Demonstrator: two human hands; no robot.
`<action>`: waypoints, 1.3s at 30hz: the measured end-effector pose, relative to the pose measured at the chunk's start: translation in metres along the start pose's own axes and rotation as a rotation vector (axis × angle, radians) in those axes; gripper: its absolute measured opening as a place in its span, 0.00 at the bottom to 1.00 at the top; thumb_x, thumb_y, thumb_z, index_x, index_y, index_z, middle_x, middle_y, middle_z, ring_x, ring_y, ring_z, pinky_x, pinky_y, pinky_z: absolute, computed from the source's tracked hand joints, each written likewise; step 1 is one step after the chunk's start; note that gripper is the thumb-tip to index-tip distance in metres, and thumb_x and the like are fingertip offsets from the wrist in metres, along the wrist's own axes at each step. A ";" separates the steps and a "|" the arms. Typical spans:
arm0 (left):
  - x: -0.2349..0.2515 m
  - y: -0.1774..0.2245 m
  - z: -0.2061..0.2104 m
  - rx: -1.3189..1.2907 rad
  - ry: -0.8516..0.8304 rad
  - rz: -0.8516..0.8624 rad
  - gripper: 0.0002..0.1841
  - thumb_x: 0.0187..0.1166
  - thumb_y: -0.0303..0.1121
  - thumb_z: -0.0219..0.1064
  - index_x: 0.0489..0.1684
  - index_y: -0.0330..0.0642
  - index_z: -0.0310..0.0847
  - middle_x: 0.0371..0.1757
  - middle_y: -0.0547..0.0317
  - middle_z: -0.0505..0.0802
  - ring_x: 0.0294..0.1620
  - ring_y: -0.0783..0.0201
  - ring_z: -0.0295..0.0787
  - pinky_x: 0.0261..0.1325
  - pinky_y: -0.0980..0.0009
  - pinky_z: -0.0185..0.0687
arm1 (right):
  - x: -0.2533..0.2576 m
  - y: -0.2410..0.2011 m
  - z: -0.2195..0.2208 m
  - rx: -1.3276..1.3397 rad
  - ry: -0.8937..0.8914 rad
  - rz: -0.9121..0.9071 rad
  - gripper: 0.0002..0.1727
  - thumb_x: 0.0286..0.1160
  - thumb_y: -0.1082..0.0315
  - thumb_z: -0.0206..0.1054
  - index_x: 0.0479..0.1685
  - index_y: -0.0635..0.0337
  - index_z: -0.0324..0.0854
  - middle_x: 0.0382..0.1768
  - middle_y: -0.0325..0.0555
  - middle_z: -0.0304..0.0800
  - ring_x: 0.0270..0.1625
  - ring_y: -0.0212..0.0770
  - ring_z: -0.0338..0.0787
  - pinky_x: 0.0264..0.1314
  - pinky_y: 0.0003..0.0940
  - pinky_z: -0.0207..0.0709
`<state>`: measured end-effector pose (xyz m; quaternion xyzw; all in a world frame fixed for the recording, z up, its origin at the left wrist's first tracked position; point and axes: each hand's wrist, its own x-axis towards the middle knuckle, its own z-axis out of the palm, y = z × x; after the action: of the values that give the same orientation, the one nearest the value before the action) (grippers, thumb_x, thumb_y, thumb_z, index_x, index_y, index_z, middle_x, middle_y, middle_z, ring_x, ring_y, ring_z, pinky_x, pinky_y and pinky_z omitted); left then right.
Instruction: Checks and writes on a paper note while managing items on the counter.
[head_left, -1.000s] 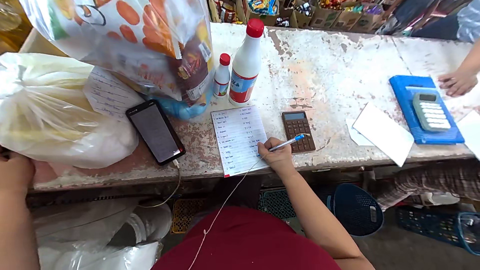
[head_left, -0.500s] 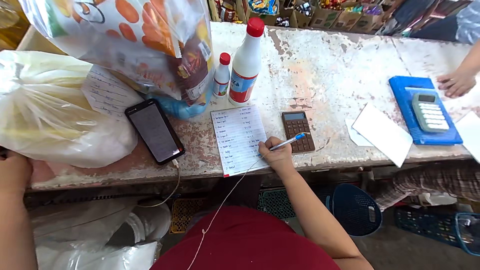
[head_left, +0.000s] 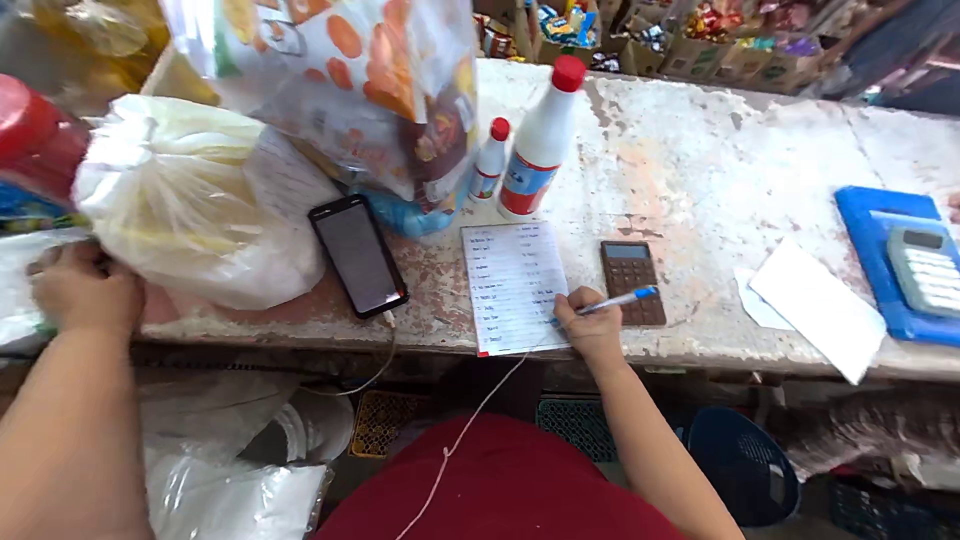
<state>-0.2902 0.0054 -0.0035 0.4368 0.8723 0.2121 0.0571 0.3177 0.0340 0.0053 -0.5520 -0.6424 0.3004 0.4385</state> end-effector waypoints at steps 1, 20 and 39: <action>0.000 0.003 -0.004 0.008 0.019 0.004 0.23 0.86 0.38 0.56 0.69 0.27 0.76 0.74 0.17 0.76 0.78 0.17 0.67 0.71 0.16 0.56 | 0.000 0.000 0.001 -0.019 0.008 0.001 0.14 0.66 0.75 0.72 0.16 0.56 0.75 0.15 0.26 0.75 0.19 0.15 0.71 0.25 0.14 0.68; 0.004 0.010 -0.008 0.031 0.033 -0.021 0.19 0.88 0.37 0.53 0.67 0.37 0.81 0.75 0.29 0.81 0.78 0.24 0.72 0.72 0.22 0.62 | -0.005 0.015 0.007 -0.379 0.089 -0.438 0.23 0.72 0.69 0.65 0.08 0.64 0.65 0.11 0.45 0.70 0.18 0.31 0.74 0.25 0.24 0.65; 0.005 0.007 -0.005 0.043 0.059 -0.025 0.18 0.89 0.36 0.53 0.65 0.38 0.83 0.73 0.32 0.83 0.74 0.28 0.77 0.70 0.25 0.65 | 0.001 0.020 -0.007 0.412 0.151 -0.076 0.14 0.94 0.67 0.41 0.54 0.56 0.73 0.32 0.30 0.94 0.33 0.28 0.93 0.36 0.21 0.87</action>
<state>-0.2898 0.0112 0.0047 0.4207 0.8833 0.2054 0.0244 0.3325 0.0388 -0.0090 -0.4471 -0.5530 0.3666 0.6000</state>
